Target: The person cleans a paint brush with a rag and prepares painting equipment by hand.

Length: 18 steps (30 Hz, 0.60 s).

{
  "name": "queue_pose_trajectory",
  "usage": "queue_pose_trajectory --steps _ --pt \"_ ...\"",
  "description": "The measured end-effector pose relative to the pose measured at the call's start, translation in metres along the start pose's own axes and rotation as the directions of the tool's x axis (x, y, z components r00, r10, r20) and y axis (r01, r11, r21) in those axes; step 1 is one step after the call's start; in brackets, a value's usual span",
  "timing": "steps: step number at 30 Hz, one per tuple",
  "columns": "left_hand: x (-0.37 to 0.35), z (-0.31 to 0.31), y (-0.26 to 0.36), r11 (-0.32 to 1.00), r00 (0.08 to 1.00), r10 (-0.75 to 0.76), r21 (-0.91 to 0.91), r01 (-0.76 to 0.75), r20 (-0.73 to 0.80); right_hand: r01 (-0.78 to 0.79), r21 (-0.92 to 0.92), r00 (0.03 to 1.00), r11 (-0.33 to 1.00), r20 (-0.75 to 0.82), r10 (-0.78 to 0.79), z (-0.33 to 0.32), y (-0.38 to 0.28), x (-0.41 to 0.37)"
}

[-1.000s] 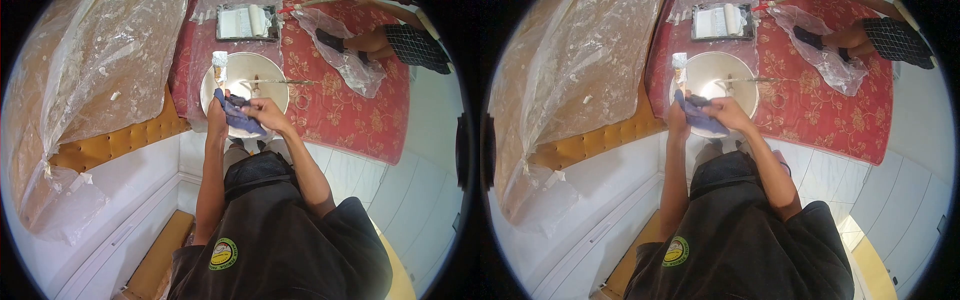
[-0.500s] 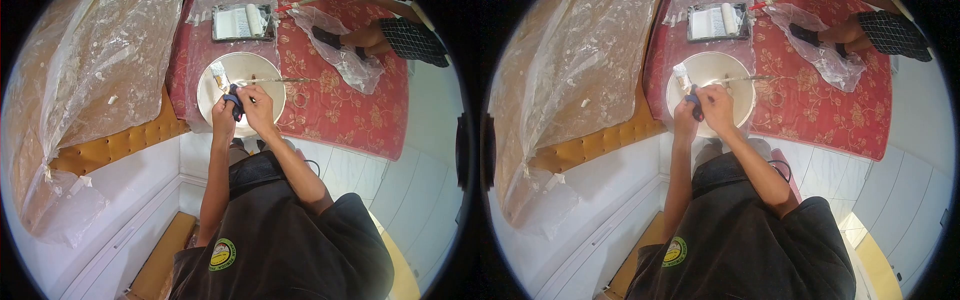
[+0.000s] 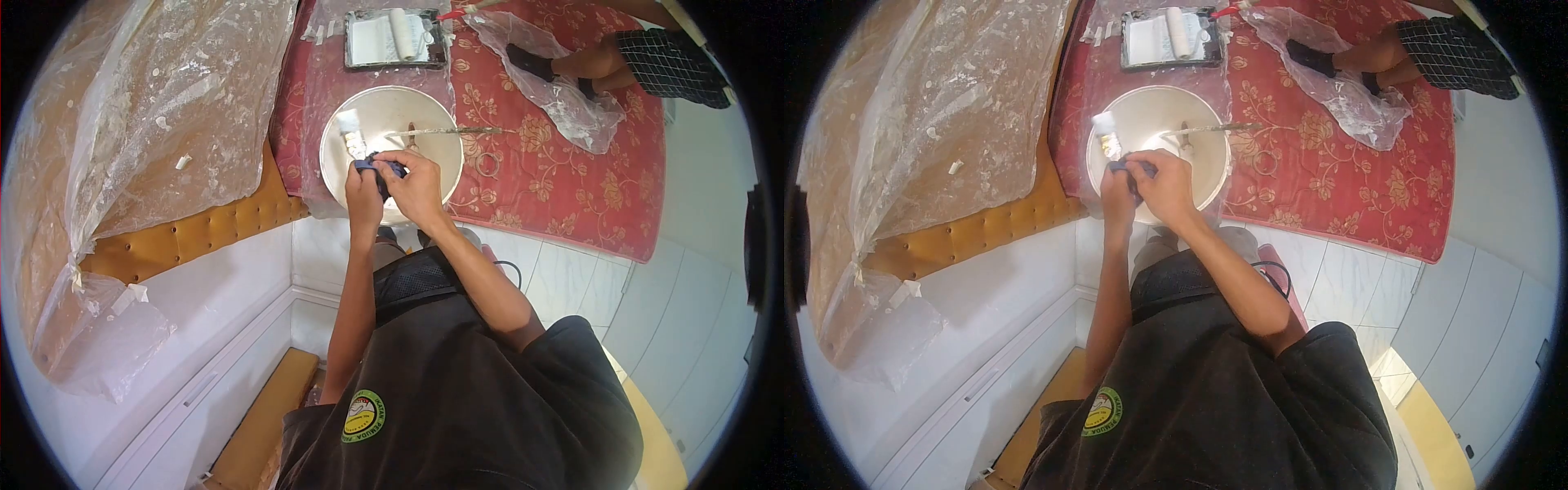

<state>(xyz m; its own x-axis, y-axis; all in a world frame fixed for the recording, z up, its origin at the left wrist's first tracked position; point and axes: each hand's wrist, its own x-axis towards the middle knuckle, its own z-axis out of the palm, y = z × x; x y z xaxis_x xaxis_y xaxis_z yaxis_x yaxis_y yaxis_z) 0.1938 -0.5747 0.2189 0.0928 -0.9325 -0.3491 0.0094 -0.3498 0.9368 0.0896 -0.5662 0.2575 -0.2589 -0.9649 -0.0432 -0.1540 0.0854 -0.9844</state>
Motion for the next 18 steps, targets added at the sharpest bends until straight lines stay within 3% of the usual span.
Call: queue_pose_trajectory --steps 4,6,8,9,10,12,13,14,17,18 --pt "-0.009 0.005 0.000 0.997 0.998 -0.023 -0.069 0.027 0.061 0.042 0.086 0.992 0.995 -0.120 -0.031 0.004 0.008 0.004" --pt "-0.014 0.011 -0.002 0.997 0.999 -0.009 -0.074 0.012 0.041 0.116 0.042 0.992 0.992 -0.061 -0.114 0.002 0.015 0.005" --pt "-0.019 0.016 -0.004 0.993 0.998 0.000 -0.115 0.007 0.062 0.267 -0.159 0.962 0.950 0.095 -0.255 0.003 0.023 0.011" --pt "-0.024 0.019 -0.002 0.979 0.995 -0.079 -0.182 0.089 0.062 0.258 -0.164 0.966 0.952 0.059 -0.251 0.004 0.027 0.015" --pt "-0.024 0.018 -0.006 0.980 0.995 -0.080 -0.180 0.090 0.061 0.256 -0.163 0.967 0.953 0.058 -0.250 0.006 0.032 0.021" --pt "-0.027 0.014 -0.010 0.991 0.985 -0.104 -0.070 0.114 0.137 0.220 -0.175 0.963 0.960 -0.120 -0.242 0.008 0.036 0.026" --pt "-0.032 0.021 -0.008 0.990 0.994 -0.071 -0.114 0.080 0.084 0.106 -0.150 0.981 0.983 -0.143 -0.128 0.007 0.035 0.027" --pt "-0.031 0.020 -0.009 0.990 0.994 -0.069 -0.114 0.078 0.084 0.107 -0.149 0.981 0.983 -0.143 -0.129 0.008 0.033 0.024" --pt "-0.029 0.016 -0.004 0.944 0.972 -0.225 -0.231 0.235 0.069 0.322 -0.073 0.943 0.944 0.118 -0.312 0.009 0.040 0.012" --pt "-0.030 0.019 -0.008 0.943 0.971 -0.228 -0.233 0.239 0.072 0.319 -0.077 0.944 0.945 0.118 -0.309 0.007 0.040 0.014"
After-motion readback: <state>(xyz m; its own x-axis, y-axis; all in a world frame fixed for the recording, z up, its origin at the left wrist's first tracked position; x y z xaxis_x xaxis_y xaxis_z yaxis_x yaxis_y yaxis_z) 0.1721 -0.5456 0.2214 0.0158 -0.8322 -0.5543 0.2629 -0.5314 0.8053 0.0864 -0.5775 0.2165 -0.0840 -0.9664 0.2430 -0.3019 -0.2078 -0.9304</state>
